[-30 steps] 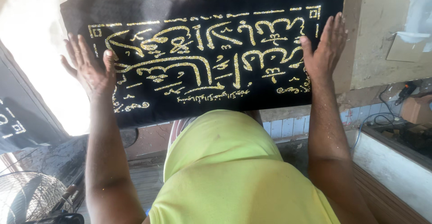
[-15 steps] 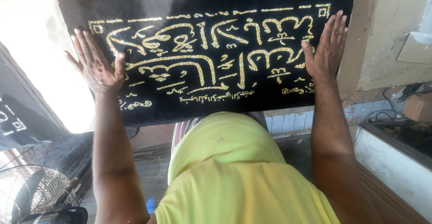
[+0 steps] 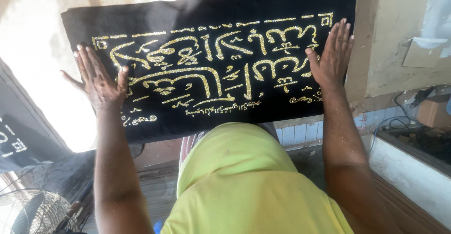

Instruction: The person spreads a white adhesive onto a flat board using a small rectangular card, then places a black fabric with gold patterns onto the board and presses it down with both hands. The person repeats the process on a second board and fabric.

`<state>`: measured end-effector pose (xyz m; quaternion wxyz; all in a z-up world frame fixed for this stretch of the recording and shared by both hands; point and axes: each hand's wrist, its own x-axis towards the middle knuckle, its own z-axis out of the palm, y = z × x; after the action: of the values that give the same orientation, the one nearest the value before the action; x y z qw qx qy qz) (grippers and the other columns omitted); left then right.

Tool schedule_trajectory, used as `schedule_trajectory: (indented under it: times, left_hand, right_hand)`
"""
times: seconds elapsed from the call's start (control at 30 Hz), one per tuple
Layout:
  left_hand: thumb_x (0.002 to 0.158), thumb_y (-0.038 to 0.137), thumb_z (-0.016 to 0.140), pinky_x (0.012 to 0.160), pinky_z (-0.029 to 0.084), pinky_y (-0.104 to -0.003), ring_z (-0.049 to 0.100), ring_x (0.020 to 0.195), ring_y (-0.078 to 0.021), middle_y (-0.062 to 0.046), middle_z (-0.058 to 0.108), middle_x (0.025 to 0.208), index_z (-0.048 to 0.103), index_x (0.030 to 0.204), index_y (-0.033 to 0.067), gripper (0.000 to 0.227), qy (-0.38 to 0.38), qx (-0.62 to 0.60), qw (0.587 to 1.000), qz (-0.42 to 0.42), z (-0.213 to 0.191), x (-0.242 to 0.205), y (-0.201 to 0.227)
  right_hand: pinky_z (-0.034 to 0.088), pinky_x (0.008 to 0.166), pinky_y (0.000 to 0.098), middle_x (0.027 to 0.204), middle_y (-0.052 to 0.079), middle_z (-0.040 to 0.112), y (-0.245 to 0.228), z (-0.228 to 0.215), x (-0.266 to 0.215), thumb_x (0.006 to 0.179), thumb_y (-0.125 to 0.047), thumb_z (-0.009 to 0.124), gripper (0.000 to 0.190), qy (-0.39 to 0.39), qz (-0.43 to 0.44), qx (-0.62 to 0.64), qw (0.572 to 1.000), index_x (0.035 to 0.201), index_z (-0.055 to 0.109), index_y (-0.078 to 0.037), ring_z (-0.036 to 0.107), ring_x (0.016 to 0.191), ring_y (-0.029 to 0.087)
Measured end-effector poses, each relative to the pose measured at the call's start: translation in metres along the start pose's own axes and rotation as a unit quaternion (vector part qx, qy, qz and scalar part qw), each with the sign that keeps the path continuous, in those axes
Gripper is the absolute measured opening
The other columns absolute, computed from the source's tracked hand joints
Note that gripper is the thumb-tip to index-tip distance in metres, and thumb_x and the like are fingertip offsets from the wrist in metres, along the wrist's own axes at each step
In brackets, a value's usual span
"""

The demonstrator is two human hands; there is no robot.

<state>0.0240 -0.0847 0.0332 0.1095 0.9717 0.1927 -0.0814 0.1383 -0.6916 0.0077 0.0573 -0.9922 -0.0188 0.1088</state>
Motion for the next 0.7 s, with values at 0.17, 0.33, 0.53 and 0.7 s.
schedule_trajectory:
  times: [0.17,0.33,0.53,0.7]
  left_hand:
    - [0.097,0.087,0.013,0.121,-0.012,-0.062,0.012,0.163,-0.0327,-0.022,0.017,0.175,0.019,0.167,0.0017,0.111,0.04,0.027,0.998,0.036,-0.004,0.021,0.003]
    - [0.096,0.09,0.012,0.124,-0.009,-0.059,0.011,0.162,-0.0328,-0.022,0.016,0.174,0.016,0.166,-0.0003,0.114,-0.003,0.0,0.999,0.048,-0.005,0.041,0.007]
    - [0.097,0.088,0.018,0.125,-0.006,-0.059,0.012,0.162,-0.0309,-0.019,0.018,0.174,0.017,0.166,0.0018,0.111,0.003,-0.004,1.0,0.031,0.001,0.047,0.005]
    - [0.098,0.087,0.025,0.127,-0.005,-0.059,0.016,0.162,-0.0311,-0.018,0.021,0.174,0.019,0.166,0.0037,0.108,0.019,0.0,1.0,0.023,0.005,0.05,-0.003]
  right_hand:
    - [0.003,0.136,0.056,0.176,0.025,0.006,-0.009,-0.003,0.031,0.104,-0.079,0.034,0.109,0.066,-0.032,-0.023,0.997,0.168,0.011,0.007,0.006,0.166,0.038]
    - [0.007,0.137,0.0553,0.177,0.025,0.007,0.001,-0.005,0.066,0.103,-0.081,0.026,0.11,0.053,-0.058,0.001,0.997,0.168,0.011,0.006,0.008,0.166,0.038]
    - [0.009,0.138,0.0553,0.178,0.023,0.007,0.005,0.003,0.067,0.1,-0.083,0.02,0.111,0.047,-0.061,0.014,0.997,0.169,0.011,0.004,0.008,0.167,0.037]
    - [0.008,0.139,0.0549,0.179,0.022,0.006,0.004,0.007,0.071,0.102,-0.083,0.017,0.108,0.052,-0.059,0.022,0.997,0.17,0.009,0.0,0.006,0.168,0.037]
